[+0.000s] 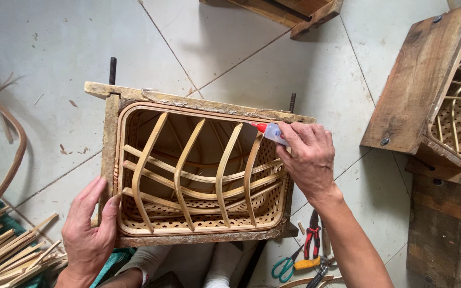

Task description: The person sits on the floor with a bamboo basket held in a wooden frame. They squeeze glue from a bottle along the basket rim, tuck and press bamboo strips into the rim, tap strips with a hammer, trim with a knife and pliers, and rotate the basket to glue and secure further strips.

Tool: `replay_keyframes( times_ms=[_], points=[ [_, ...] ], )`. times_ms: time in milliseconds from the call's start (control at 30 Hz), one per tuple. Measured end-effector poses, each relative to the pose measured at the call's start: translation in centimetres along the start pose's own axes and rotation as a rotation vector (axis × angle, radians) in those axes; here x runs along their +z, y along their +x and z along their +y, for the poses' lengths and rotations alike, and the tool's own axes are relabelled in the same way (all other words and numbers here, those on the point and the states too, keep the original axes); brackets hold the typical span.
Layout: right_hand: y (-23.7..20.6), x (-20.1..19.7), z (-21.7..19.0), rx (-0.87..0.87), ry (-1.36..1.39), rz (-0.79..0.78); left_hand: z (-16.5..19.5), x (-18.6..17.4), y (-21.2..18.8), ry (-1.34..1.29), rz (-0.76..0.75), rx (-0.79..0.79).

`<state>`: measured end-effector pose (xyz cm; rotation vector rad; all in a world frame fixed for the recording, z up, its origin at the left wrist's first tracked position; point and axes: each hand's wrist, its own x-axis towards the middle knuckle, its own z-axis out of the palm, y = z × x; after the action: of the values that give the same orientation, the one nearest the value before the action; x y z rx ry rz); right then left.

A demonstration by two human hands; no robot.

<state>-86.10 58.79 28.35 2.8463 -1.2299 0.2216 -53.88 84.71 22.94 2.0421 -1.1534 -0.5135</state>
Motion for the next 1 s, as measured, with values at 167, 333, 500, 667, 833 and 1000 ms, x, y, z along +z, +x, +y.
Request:
replay_keyframes(
  times_ms=[167,333,500,667,833,1000],
  points=[
    [0.7,-0.2,-0.2,-0.036,-0.017,0.019,0.0,0.0,0.0,0.006,0.01,-0.001],
    [1.0,0.2,0.1,-0.07,-0.035,0.019,-0.1,0.0,0.0,0.011,0.009,-0.003],
    [0.2,0.1,1.2,-0.056,-0.031,0.024,-0.1,0.0,-0.1,0.006,0.007,0.003],
    [-1.3,-1.0,2.9,-0.001,-0.087,0.003,-0.3,0.0,-0.3,0.012,-0.001,-0.002],
    [-1.7,-0.9,3.4,-0.013,-0.086,0.023,-0.8,0.3,-0.8,0.042,-0.007,0.009],
    [-1.4,-0.6,3.6,-0.021,-0.072,0.008,-1.0,0.4,-0.9,0.041,-0.004,0.014]
  ],
)
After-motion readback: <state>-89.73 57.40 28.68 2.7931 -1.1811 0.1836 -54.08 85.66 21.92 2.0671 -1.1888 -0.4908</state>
